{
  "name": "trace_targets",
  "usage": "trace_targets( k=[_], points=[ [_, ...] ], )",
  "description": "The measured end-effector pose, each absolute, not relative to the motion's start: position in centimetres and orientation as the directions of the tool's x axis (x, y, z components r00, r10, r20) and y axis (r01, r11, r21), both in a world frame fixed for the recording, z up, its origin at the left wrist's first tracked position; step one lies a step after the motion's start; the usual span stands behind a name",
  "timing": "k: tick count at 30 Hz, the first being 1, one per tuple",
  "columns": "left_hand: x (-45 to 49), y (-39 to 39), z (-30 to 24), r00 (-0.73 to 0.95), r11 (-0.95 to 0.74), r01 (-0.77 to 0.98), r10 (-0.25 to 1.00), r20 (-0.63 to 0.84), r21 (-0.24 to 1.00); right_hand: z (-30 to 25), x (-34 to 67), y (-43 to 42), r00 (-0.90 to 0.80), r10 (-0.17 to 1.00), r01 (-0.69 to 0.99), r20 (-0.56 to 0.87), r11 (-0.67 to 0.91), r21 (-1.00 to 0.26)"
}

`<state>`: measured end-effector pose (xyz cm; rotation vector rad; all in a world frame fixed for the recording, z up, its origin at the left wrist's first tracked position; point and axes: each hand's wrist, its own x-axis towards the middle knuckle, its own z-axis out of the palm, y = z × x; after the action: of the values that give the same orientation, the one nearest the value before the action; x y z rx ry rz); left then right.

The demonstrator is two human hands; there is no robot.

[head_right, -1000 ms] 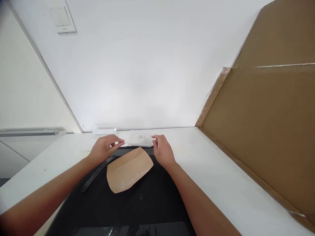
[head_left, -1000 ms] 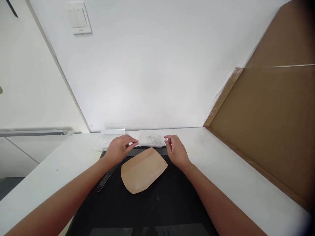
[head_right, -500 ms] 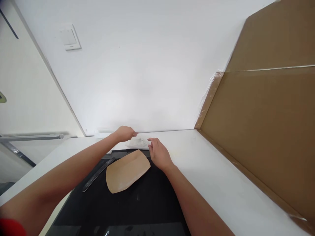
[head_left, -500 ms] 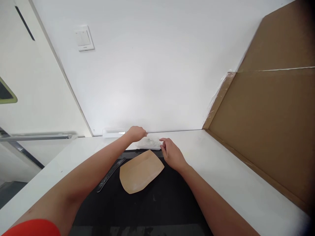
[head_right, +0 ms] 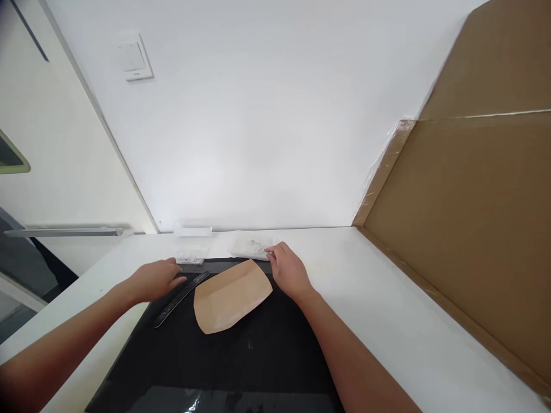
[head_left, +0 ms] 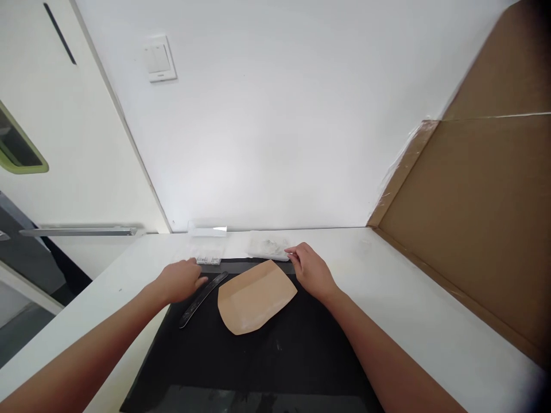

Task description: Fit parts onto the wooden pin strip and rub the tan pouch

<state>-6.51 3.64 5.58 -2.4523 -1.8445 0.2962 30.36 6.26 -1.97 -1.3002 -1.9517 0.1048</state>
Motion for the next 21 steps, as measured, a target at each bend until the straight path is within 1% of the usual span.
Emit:
trace_targets(
  k=[2,4,14,17,21],
  points=[
    [-7.8,1.7,3.9,0.294,-0.305,0.947,0.950,-0.106,-0.103,-1.9,30.2,6.1,-0.186,0.818,0.746,0.544,0.478,-0.463],
    [-8.4,0.3,2.4,0.293,-0.296,0.953,0.954,-0.061,-0.057,-1.9,30.1,6.0,-0.192,0.820,0.739,0.539,0.482,-0.470],
    [-8.3,-3.1,-2.6,0.169,-0.197,0.975,0.956,0.241,0.100,-3.2,30.4,6.9,-0.171,0.839,0.719,0.517,0.465,-0.517],
    [-8.3,-3.3,-2.9,0.157,-0.189,0.975,0.959,0.238,0.116,-3.4,30.6,7.0,-0.154,0.848,0.714,0.507,0.450,-0.536],
    [-7.8,-3.7,-2.7,0.138,-0.157,0.984,0.969,0.204,0.083,-3.6,30.9,7.4,-0.098,0.861,0.691,0.498,0.420,-0.588]
  ],
)
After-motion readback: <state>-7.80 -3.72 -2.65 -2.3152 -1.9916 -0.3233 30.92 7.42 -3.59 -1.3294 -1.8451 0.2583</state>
